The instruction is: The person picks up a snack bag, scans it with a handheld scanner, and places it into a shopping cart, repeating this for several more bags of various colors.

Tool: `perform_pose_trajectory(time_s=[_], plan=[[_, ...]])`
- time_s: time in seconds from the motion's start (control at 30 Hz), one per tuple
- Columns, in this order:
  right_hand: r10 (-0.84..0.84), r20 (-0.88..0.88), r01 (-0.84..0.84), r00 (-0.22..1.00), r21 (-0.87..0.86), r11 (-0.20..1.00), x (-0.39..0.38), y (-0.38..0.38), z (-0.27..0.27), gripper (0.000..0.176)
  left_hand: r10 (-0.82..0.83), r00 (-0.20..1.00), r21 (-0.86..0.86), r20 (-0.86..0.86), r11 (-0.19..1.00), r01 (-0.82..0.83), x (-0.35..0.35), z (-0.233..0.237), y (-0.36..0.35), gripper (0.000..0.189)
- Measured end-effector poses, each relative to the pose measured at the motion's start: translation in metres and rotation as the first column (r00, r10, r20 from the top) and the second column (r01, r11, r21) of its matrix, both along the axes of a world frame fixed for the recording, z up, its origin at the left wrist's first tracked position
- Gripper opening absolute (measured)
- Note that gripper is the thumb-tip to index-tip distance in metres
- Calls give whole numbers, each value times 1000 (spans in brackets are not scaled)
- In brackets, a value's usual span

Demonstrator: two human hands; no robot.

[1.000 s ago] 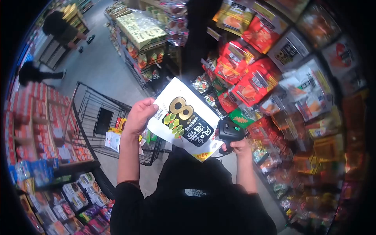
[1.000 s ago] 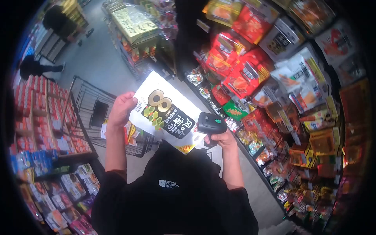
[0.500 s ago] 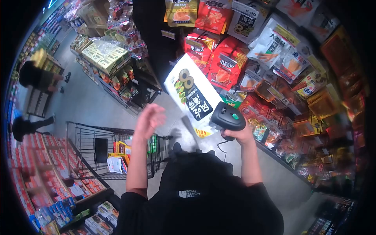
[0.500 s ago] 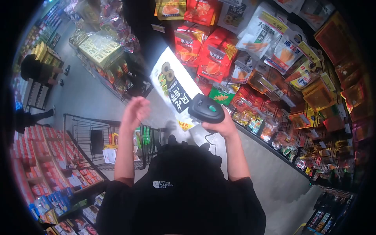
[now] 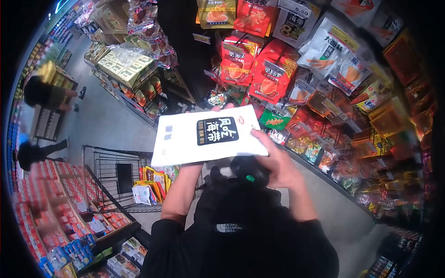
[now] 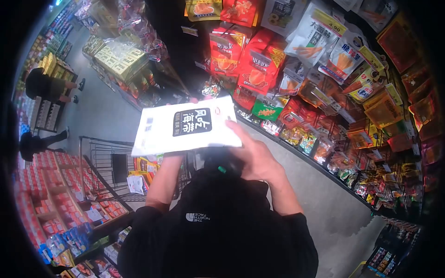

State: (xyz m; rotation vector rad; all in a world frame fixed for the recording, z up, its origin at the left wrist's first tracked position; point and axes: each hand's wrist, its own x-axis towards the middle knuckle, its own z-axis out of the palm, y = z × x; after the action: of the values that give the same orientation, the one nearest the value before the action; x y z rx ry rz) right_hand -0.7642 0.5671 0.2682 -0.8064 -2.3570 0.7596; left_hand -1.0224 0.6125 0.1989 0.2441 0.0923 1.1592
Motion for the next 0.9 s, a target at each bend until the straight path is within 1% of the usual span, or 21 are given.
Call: perform_pose_trajectory(time_s=[0.07, 0.1, 0.13, 0.2, 0.23, 0.3, 0.33, 0.37, 0.4, 0.43, 0.47, 0.53, 0.57, 0.6, 0.67, 0.7, 0.73, 0.8, 0.83, 0.87, 0.9], plan=[[-226, -93, 215, 970, -114, 970, 0, -1, -10, 48, 78, 997, -135, 15, 988, -75, -9, 23, -4, 60], [-246, -159, 218, 956, -172, 961, 2, 1, -15, 44, 41, 998, -27, 51, 999, -40, -8, 35, -2, 54], [-255, -194, 218, 947, -193, 957, 5, 4, -22, 56, 47, 998, -32, 51, 998, -45, -10, 34, -4, 54], [-241, -293, 162, 925, -271, 949, 14, 8, -54, 54, 41, 999, -24, 32, 999, -40, -12, 31, -6, 54], [-232, -290, 151, 929, -276, 949, 22, 11, -53, 54, 40, 999, -21, 23, 999, -39, -7, 30, 2, 53], [-12, -258, -27, 966, -149, 988, 32, 17, -50, 70, 36, 999, -13, 10, 999, -36, -2, 27, 10, 53], [-7, -255, -33, 967, -151, 988, 30, 18, -54, 70, 30, 1000, -7, 3, 1000, -30, 0, 26, 15, 53], [-38, -451, -120, 892, -318, 941, 28, 18, -61, 82, 21, 1000, -2, -4, 1000, -21, 4, 24, 16, 53], [-112, -615, -232, 780, -451, 862, 23, 16, -59, 95, 9, 1000, 3, -11, 1000, -9, 6, 22, 14, 52], [-284, -635, -333, 719, -672, 662, 18, 8, -53, 107, -6, 1000, 7, -17, 1000, 6, 11, 21, 17, 52], [-332, -617, -329, 713, -713, 619, 9, 11, -48, 121, -25, 999, 10, -23, 1000, 25, 17, 19, 16, 52], [-415, -581, -273, 700, -754, 597, -5, 16, -45, 116, -60, 998, 19, -37, 998, 61, 33, 17, 23, 52], [-468, -595, -169, 654, -717, 676, -10, 17, -61, 96, -74, 996, 24, -46, 997, 75, 35, 16, 17, 51], [-469, -593, -168, 654, -719, 675, -9, 19, -64, 96, -86, 995, 29, -56, 996, 88, 35, 15, 18, 51], [-507, -452, -99, 734, -810, 578, -7, 23, -67, 70, -111, 991, 38, -74, 993, 114, 36, 12, 10, 51], [-531, -472, -125, 704, -818, 561, -8, 25, -65, 52, -124, 989, 42, -83, 991, 128, 40, 12, 13, 51], [-542, -520, -160, 660, -803, 575, -11, 28, -64, 49, -137, 986, 49, -93, 989, 142, 33, 11, 11, 50], [-626, -527, -156, 575, -822, 548, -17, 32, -60, 44, -164, 980, 68, -113, 983, 172, 29, 11, 11, 50], [-641, -524, -166, 560, -830, 533, -18, 32, -58, 39, -179, 976, 76, -122, 979, 189, 28, 11, 18, 50], [-645, -521, -162, 559, -831, 532, -21, 33, -57, 39, -195, 972, 81, -130, 975, 206, 30, 10, 18, 50], [-651, -514, -124, 559, -828, 548, -25, 35, -56, 37, -210, 968, 84, -138, 971, 223, 32, 9, 13, 49]])
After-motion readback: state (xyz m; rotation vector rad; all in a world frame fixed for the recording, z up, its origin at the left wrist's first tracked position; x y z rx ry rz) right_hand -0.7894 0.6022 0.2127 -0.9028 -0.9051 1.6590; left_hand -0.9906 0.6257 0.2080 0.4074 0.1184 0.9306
